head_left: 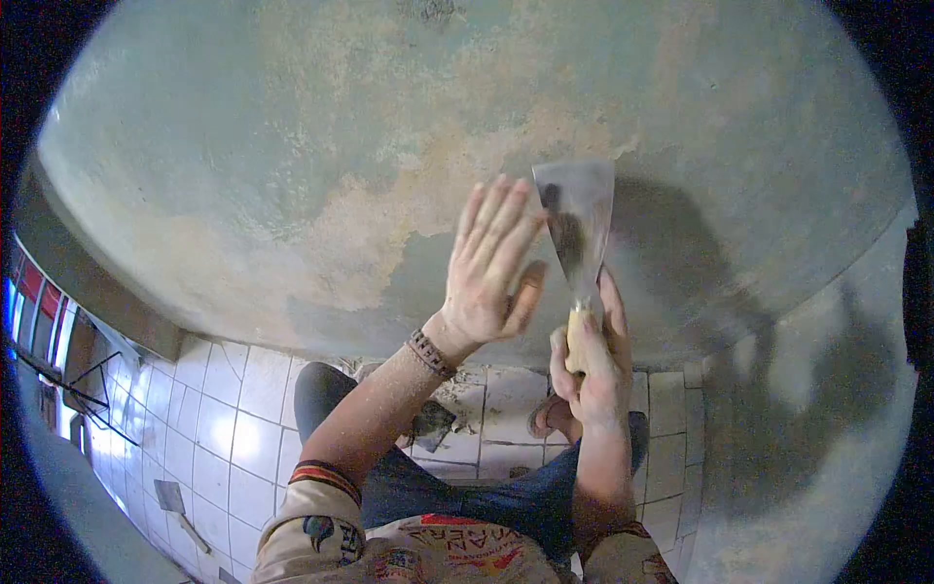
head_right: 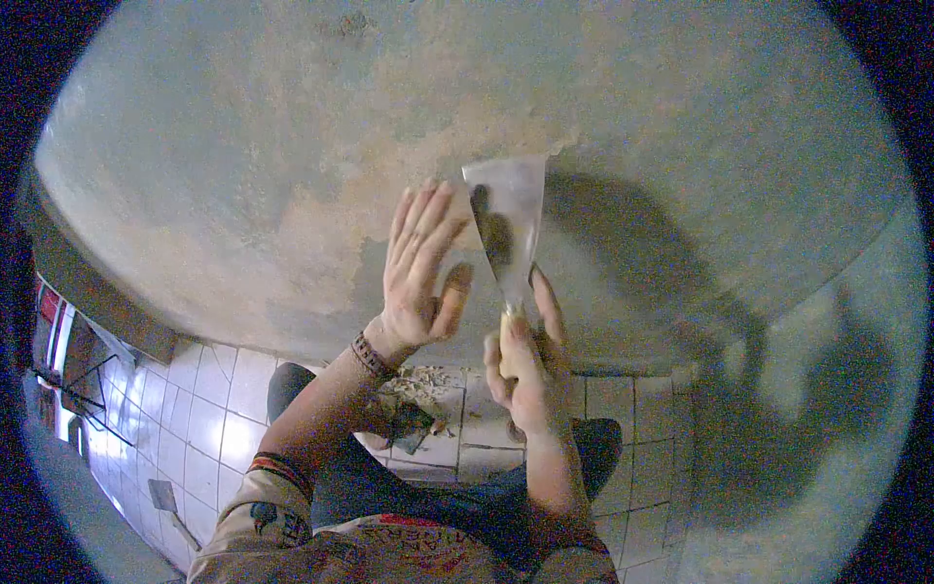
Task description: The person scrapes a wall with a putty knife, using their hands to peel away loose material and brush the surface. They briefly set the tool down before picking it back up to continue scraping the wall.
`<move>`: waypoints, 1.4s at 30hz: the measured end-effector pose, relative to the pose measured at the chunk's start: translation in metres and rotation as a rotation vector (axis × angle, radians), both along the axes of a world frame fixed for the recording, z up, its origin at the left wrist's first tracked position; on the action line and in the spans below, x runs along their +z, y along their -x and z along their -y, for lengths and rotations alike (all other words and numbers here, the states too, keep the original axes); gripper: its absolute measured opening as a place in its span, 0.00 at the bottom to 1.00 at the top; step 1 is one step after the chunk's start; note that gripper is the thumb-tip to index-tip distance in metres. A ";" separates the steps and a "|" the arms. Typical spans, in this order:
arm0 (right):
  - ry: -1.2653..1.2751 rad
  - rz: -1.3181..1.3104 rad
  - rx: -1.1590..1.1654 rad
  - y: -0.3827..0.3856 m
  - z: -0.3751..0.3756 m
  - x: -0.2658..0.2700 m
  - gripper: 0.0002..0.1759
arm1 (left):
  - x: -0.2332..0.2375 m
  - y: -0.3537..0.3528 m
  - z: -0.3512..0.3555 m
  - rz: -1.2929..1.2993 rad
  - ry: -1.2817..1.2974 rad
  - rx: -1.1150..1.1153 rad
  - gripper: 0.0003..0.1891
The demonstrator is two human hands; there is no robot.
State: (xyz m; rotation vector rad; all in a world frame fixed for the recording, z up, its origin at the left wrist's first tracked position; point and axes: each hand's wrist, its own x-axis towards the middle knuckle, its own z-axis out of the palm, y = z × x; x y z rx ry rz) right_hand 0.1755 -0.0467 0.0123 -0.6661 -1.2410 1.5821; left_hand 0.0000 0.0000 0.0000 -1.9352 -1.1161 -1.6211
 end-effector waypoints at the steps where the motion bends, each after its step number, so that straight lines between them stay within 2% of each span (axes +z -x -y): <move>1: 0.017 -0.015 0.009 0.005 -0.001 0.010 0.39 | 0.014 -0.006 0.002 -0.049 0.000 -0.080 0.27; 2: 0.033 -0.031 0.018 0.010 -0.002 0.015 0.38 | 0.024 -0.009 0.002 -0.100 -0.001 -0.160 0.26; 3: 0.047 -0.022 0.017 0.018 -0.007 0.012 0.38 | 0.022 -0.006 -0.004 -0.089 0.013 -0.162 0.26; 6: 0.048 -0.075 -0.031 0.031 -0.015 0.013 0.35 | 0.031 0.000 -0.016 -0.275 0.071 -0.195 0.26; 9: 0.097 -0.143 -0.067 0.035 -0.013 0.008 0.31 | 0.028 0.004 -0.022 -0.272 0.041 -0.216 0.26; 15: 0.119 -0.216 0.004 0.036 -0.027 0.003 0.31 | 0.027 0.003 -0.026 -0.268 0.037 -0.167 0.25; 19: 0.138 -0.172 -0.044 0.039 -0.024 0.007 0.31 | 0.028 0.005 -0.029 -0.256 0.019 -0.192 0.23; 23: 0.034 -0.040 -0.149 0.039 -0.028 0.008 0.30 | 0.029 0.003 -0.029 -0.227 -0.003 -0.197 0.23; 25: 0.066 -0.148 0.015 0.037 -0.032 0.012 0.31 | 0.030 0.002 -0.029 -0.233 0.020 -0.160 0.22; 26: 0.063 -0.148 0.018 0.039 -0.033 0.010 0.31 | 0.030 0.002 -0.028 -0.233 0.018 -0.157 0.22; 29: 0.145 -0.289 0.084 0.043 -0.037 -0.013 0.31 | 0.022 0.004 -0.020 -0.201 0.041 -0.173 0.22; 31: 0.182 -0.419 0.216 0.040 -0.035 -0.037 0.32 | 0.011 0.006 -0.012 -0.219 0.122 -0.221 0.20; 32: 0.248 -0.403 0.167 0.040 -0.032 -0.051 0.31 | 0.006 0.005 -0.010 -0.210 0.095 -0.272 0.18; 35: 0.233 -0.323 0.067 0.043 -0.015 -0.058 0.27 | -0.005 0.005 -0.005 -0.190 0.086 -0.237 0.17; 37: 0.232 -0.300 0.011 0.045 -0.007 -0.053 0.27 | -0.006 -0.005 0.004 -0.117 0.098 -0.219 0.17; 39: 0.322 -0.284 -0.085 0.042 -0.004 -0.050 0.27 | -0.011 -0.021 0.008 0.296 0.194 -0.165 0.21; 41: 0.313 -0.304 -0.109 0.037 -0.005 -0.043 0.28 | -0.008 -0.033 0.005 0.372 0.201 -0.160 0.22; 42: 0.309 -0.320 -0.124 0.034 -0.006 -0.039 0.28 | -0.006 -0.041 0.001 0.676 0.385 -0.392 0.21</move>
